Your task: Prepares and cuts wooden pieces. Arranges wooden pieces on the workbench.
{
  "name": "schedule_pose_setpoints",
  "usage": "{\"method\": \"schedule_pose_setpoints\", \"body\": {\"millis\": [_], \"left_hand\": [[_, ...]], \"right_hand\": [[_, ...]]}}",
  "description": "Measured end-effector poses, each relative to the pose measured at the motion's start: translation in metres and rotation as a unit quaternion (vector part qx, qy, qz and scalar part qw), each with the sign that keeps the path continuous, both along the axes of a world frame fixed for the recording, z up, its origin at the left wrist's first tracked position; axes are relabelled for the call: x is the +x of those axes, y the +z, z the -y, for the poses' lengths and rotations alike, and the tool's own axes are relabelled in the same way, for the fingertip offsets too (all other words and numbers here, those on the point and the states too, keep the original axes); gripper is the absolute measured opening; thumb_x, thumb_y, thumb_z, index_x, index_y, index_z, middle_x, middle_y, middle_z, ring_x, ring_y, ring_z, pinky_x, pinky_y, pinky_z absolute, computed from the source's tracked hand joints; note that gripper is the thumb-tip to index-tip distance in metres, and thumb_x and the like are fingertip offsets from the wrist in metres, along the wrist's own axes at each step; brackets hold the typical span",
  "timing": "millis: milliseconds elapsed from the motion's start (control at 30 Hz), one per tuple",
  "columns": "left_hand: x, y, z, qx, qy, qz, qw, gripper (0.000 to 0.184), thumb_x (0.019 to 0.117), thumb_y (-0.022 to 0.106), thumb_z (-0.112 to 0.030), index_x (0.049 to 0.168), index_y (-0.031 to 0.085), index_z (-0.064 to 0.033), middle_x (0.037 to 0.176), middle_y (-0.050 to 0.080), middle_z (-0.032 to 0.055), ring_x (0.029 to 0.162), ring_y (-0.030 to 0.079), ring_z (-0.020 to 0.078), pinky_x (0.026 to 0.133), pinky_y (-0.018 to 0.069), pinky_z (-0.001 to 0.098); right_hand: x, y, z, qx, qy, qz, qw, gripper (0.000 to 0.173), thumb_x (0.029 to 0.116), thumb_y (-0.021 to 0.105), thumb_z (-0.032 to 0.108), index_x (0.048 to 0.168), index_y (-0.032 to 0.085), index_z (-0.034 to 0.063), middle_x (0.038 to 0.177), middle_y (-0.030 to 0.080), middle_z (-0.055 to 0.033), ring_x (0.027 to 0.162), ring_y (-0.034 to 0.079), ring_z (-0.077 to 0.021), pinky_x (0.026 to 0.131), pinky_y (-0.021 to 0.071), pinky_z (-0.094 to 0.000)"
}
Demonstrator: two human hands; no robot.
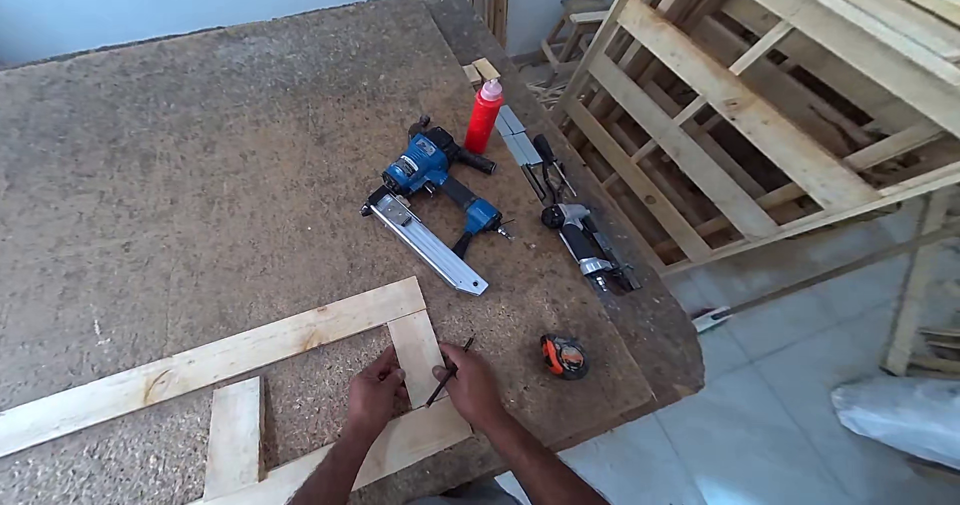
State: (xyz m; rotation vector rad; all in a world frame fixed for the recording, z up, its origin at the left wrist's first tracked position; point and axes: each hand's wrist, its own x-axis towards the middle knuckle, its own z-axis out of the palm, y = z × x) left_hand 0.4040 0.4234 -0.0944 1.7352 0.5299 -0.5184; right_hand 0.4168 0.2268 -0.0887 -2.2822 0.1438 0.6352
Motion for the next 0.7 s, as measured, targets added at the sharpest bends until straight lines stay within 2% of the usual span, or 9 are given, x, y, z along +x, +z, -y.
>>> {"method": "schedule_pose_setpoints", "body": {"millis": [267, 433, 633, 700], "left_hand": [[0.000, 0.000, 0.000, -0.015, 0.013, -0.001, 1.000, 0.052, 0.0990, 0.064, -0.008, 0.149, 0.052, -0.0062, 0.099, 0.074, 0.0059, 0.073, 0.072, 0.0147, 0.067, 0.0637, 0.0316], [0.000, 0.002, 0.003, 0.010, -0.003, -0.007, 1.000, 0.051, 0.0991, 0.064, -0.011, 0.149, 0.053, -0.0075, 0.103, 0.074, 0.0056, 0.076, 0.073, 0.0135, 0.070, 0.0634, 0.0316], [0.002, 0.003, 0.005, 0.022, 0.012, -0.017, 1.000, 0.050, 0.0989, 0.065, -0.010, 0.147, 0.054, -0.0068, 0.100, 0.075, 0.0062, 0.076, 0.073, 0.0138, 0.071, 0.0636, 0.0313], [-0.001, 0.004, 0.003, 0.040, 0.000, -0.018, 0.999, 0.051, 0.0996, 0.065, -0.012, 0.149, 0.052, -0.0086, 0.104, 0.076, 0.0066, 0.081, 0.075, 0.0152, 0.075, 0.0644, 0.0339]], "right_hand": [[-0.001, -0.005, 0.002, 0.020, -0.019, 0.006, 1.000, 0.043, 0.1027, 0.056, 0.033, 0.143, 0.062, 0.0194, 0.124, 0.071, -0.0049, 0.114, 0.067, -0.0186, 0.103, 0.0516, -0.0407], [-0.001, -0.007, 0.005, 0.026, -0.023, 0.013, 0.999, 0.042, 0.1028, 0.056, 0.031, 0.141, 0.064, 0.0170, 0.124, 0.071, -0.0057, 0.115, 0.067, -0.0192, 0.104, 0.0515, -0.0413], [0.004, -0.008, 0.007, 0.020, -0.003, -0.015, 1.000, 0.041, 0.1043, 0.055, 0.037, 0.139, 0.065, 0.0174, 0.124, 0.072, -0.0056, 0.117, 0.066, -0.0193, 0.106, 0.0497, -0.0410], [-0.002, -0.011, 0.013, 0.061, -0.027, -0.008, 0.998, 0.043, 0.1042, 0.058, 0.035, 0.142, 0.063, 0.0157, 0.119, 0.073, -0.0069, 0.110, 0.068, -0.0186, 0.102, 0.0528, -0.0397]]}}
